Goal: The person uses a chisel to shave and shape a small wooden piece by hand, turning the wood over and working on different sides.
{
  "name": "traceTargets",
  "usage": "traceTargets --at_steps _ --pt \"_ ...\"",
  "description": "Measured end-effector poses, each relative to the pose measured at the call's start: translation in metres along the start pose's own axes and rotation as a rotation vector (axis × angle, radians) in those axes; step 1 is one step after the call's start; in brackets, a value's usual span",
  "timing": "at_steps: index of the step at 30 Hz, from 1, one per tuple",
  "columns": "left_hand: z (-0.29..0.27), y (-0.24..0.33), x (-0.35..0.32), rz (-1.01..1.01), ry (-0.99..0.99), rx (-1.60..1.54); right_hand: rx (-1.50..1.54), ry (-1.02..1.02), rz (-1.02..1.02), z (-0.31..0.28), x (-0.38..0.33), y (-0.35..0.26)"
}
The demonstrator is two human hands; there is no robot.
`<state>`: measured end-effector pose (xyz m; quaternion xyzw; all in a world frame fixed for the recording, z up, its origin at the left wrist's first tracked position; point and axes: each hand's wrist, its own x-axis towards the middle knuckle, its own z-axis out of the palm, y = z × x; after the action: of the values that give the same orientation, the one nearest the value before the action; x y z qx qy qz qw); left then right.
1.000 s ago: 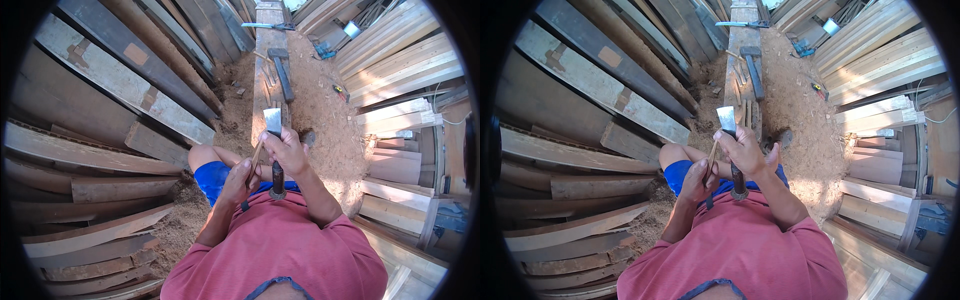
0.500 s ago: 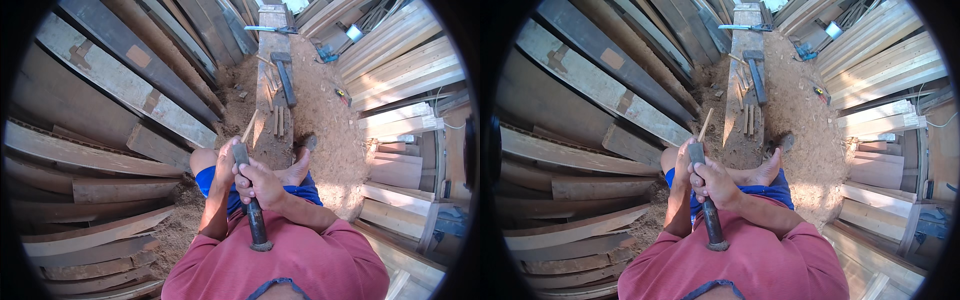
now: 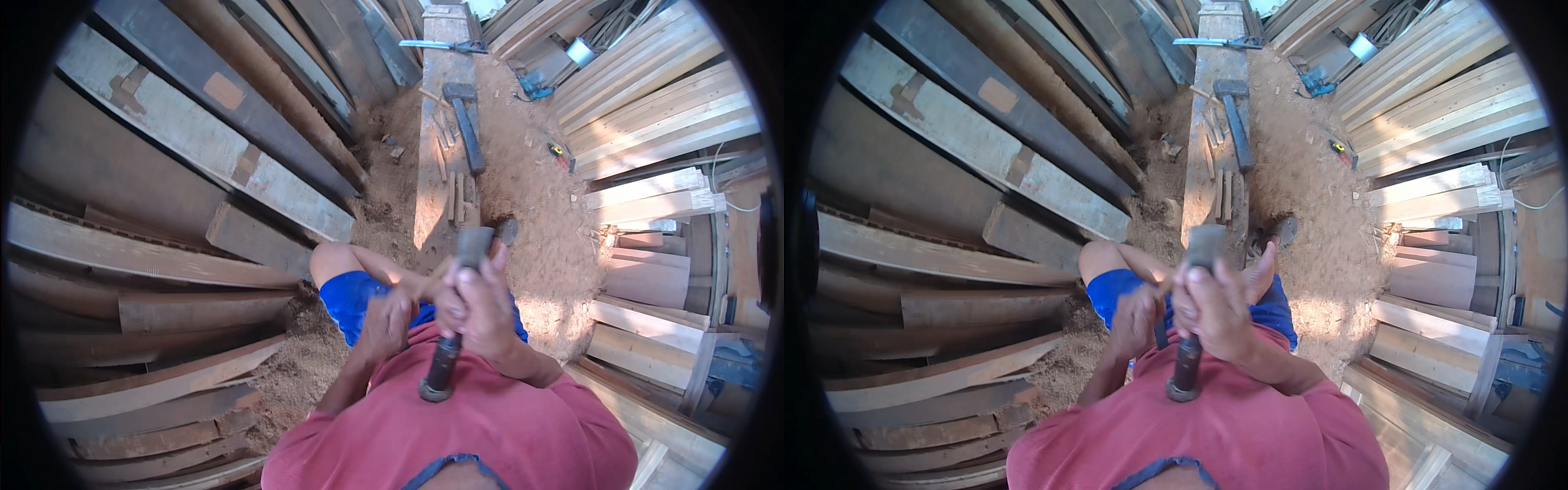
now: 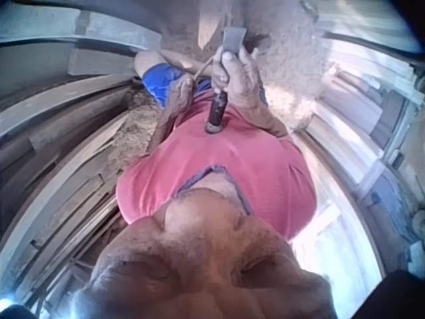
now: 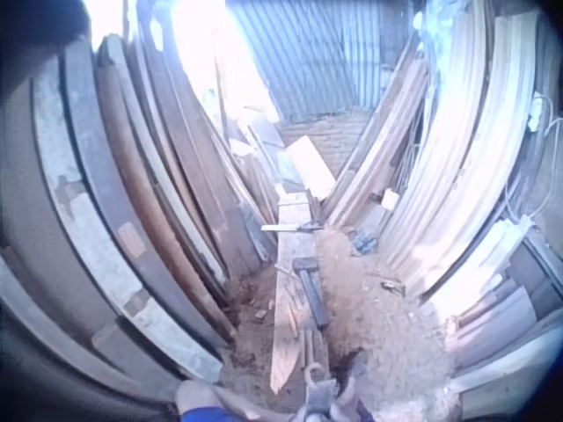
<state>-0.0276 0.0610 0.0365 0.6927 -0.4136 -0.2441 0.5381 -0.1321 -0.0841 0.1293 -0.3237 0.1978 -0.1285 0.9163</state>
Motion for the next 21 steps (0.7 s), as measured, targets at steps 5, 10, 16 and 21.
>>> traceTargets --at_steps 5,10,16,21 --pt "0.021 -0.003 -0.027 -0.478 -0.007 -0.538 -0.378 0.065 -0.191 -0.043 0.021 -0.013" --pt "0.015 -0.003 0.006 -0.467 -0.083 -1.011 -0.438 0.011 -0.080 -0.048 0.046 -0.006" --pt "0.020 0.004 0.020 -0.417 -0.145 -1.000 -0.519 0.049 -0.188 -0.054 0.055 0.002" --pt "0.023 -0.003 0.027 -0.399 -0.126 -0.941 -0.300 0.153 -0.148 -0.051 0.058 0.005"
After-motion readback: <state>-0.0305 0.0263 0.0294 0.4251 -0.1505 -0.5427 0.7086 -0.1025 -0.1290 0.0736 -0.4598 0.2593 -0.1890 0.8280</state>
